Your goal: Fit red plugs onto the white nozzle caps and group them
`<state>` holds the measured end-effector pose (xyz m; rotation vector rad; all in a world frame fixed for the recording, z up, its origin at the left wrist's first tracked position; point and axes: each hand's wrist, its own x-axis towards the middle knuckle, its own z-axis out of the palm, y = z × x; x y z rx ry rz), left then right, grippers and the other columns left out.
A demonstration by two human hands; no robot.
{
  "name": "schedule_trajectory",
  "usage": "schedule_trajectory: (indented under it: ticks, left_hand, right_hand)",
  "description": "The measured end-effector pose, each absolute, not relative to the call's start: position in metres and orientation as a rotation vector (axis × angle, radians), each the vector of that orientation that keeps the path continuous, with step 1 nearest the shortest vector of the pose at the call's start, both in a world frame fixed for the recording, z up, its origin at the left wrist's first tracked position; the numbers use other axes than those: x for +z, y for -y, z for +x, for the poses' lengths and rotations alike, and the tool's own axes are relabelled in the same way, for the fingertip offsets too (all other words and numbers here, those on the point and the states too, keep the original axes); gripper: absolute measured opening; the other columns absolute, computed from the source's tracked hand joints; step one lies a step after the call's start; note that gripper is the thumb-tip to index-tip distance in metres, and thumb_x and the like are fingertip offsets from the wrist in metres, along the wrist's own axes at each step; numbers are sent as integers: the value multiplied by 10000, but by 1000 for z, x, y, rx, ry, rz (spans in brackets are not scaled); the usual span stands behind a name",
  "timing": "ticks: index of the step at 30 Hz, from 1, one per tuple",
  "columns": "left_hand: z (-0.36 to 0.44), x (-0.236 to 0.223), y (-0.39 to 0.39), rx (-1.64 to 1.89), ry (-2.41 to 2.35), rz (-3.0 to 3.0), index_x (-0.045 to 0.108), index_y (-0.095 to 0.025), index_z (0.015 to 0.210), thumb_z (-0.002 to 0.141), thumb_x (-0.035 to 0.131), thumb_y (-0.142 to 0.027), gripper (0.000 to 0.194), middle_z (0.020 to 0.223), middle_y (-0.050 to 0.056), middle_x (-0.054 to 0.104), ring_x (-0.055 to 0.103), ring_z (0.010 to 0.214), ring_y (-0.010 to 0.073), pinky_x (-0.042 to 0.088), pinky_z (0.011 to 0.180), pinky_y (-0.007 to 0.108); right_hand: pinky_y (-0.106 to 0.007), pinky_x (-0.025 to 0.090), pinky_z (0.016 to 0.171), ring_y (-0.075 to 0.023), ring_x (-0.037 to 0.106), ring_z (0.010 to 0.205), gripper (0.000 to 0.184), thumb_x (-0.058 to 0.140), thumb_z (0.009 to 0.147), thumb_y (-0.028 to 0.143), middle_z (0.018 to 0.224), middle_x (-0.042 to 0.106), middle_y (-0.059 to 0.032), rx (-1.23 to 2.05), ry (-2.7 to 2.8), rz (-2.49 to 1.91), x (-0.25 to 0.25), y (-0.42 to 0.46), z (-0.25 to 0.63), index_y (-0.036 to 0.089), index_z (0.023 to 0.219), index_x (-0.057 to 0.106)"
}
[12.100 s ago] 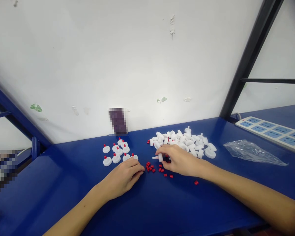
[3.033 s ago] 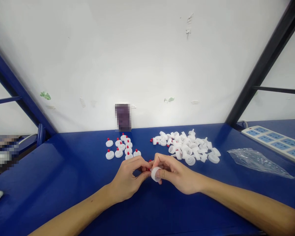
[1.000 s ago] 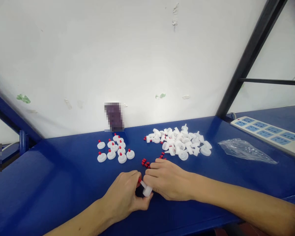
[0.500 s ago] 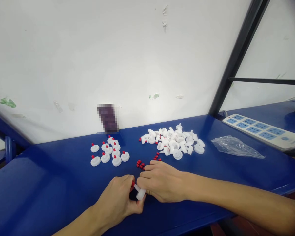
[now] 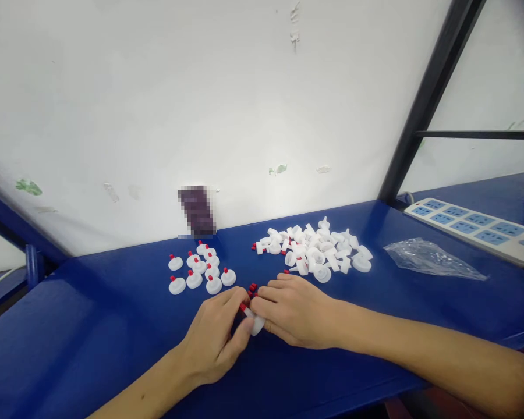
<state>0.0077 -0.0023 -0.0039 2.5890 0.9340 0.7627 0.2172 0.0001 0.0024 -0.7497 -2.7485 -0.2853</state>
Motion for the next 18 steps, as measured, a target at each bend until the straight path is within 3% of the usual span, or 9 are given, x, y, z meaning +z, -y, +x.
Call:
schedule_trajectory:
  ticks: [2, 6, 11, 18]
  left_hand:
    - [5, 1, 1, 775, -938, 2617, 415, -207, 758, 984, 293, -233, 258, 699, -1, 491, 441, 599, 154, 334, 581, 281]
    - [-5, 8, -7, 768, -1031, 2695, 417, -200, 743, 983, 310, -213, 263, 690, 2, 506, 463, 598, 150, 327, 582, 278]
    - [-18, 8, -23, 510, -1284, 2967, 420, -200, 687, 935, 385, -240, 254, 649, 17, 543, 506, 581, 179, 257, 549, 292]
    - [-20, 10, -25, 270, -1476, 3037, 464, -200, 707, 945, 408, -270, 255, 629, 11, 610, 570, 536, 191, 195, 518, 287]
  right_hand:
    - [-331, 314, 654, -179, 559, 706, 150, 422, 999, 263, 869, 651, -25, -284, 2734, -776, 7, 0, 218, 178, 1019, 545]
    - [-318, 341, 675, -186, 597, 749, 229, 437, 1001, 263, 868, 657, -22, -261, 2715, -875, 20, -9, 231, 198, 1197, 535]
    - [-319, 367, 672, -213, 618, 759, 188, 489, 978, 255, 904, 672, -80, -381, 2577, -1240, 29, -37, 265, 171, 1086, 617]
    - [-326, 383, 656, -230, 612, 761, 204, 547, 928, 334, 843, 662, -72, -259, 2647, -1297, 20, -55, 277, 190, 966, 686]
